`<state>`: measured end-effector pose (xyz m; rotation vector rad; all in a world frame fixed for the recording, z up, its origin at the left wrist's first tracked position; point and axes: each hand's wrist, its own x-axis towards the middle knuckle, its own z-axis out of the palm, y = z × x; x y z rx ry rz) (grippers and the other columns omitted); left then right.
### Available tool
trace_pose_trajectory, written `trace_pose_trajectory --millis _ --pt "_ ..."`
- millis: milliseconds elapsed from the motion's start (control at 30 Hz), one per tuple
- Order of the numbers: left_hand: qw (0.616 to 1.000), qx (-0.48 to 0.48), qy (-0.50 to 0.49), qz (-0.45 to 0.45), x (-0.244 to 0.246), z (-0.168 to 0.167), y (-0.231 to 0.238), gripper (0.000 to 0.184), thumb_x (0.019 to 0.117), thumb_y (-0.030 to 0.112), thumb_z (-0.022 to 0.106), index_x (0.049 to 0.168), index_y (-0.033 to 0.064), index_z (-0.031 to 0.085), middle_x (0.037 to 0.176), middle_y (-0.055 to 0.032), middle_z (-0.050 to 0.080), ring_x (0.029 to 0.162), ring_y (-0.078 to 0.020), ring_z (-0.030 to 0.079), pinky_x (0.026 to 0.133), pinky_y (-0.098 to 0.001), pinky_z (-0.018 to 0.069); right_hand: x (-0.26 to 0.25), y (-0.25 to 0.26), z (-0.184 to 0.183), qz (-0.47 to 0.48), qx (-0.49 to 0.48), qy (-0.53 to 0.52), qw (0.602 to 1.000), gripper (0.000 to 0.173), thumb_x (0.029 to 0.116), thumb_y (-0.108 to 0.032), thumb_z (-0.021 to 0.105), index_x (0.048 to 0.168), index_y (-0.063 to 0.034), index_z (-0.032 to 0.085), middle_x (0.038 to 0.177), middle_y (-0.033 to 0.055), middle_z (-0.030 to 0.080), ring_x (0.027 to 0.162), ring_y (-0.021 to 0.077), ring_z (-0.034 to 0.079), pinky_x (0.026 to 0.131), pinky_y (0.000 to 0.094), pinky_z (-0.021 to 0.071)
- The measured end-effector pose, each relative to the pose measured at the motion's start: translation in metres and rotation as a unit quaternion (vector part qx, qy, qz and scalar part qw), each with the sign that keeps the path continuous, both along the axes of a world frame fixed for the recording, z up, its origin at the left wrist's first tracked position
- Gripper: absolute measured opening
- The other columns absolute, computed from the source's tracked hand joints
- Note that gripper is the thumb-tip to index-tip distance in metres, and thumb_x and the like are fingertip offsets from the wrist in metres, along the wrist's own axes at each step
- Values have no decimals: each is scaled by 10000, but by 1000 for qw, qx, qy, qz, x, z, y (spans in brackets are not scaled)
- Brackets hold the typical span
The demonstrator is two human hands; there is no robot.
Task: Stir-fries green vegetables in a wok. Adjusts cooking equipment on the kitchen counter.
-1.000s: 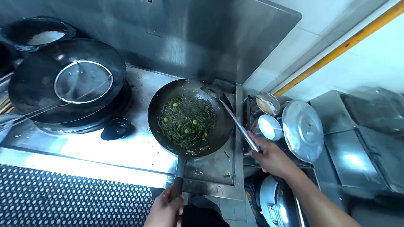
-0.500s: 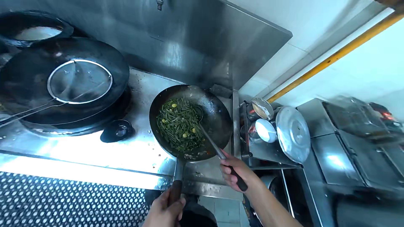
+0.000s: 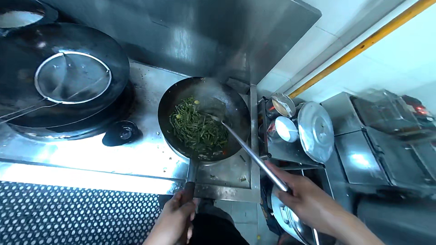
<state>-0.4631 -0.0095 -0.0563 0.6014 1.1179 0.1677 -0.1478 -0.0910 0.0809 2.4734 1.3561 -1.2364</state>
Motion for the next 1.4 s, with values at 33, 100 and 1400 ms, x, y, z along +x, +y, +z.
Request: trace_pose_trajectory --millis 33,100,1400 --pt "1000 -3 -2 3 0 -1 0 239 1041 156 574 1251 54 524 763 -86 598 475 -172 555 418 -313 519 3 -4 7 9 4 -26 1000 730 977 -282 618 1609 -457 299 1041 65 706 747 200 649 709 469 570" --pt "1000 -2 -3 11 -1 3 1 225 1050 164 567 1239 47 536 766 -87 608 469 -164 548 412 -302 509 12 -12 25 32 2 -53 998 740 967 -285 630 1609 -454 303 978 77 713 733 219 661 694 498 574" --pt "992 31 56 113 44 8 -43 262 1043 147 535 1284 44 553 782 -89 635 472 -130 551 402 -265 490 90 96 -115 126 72 -47 988 706 1009 -238 595 1614 -441 295 1105 135 725 971 327 708 842 573 576"
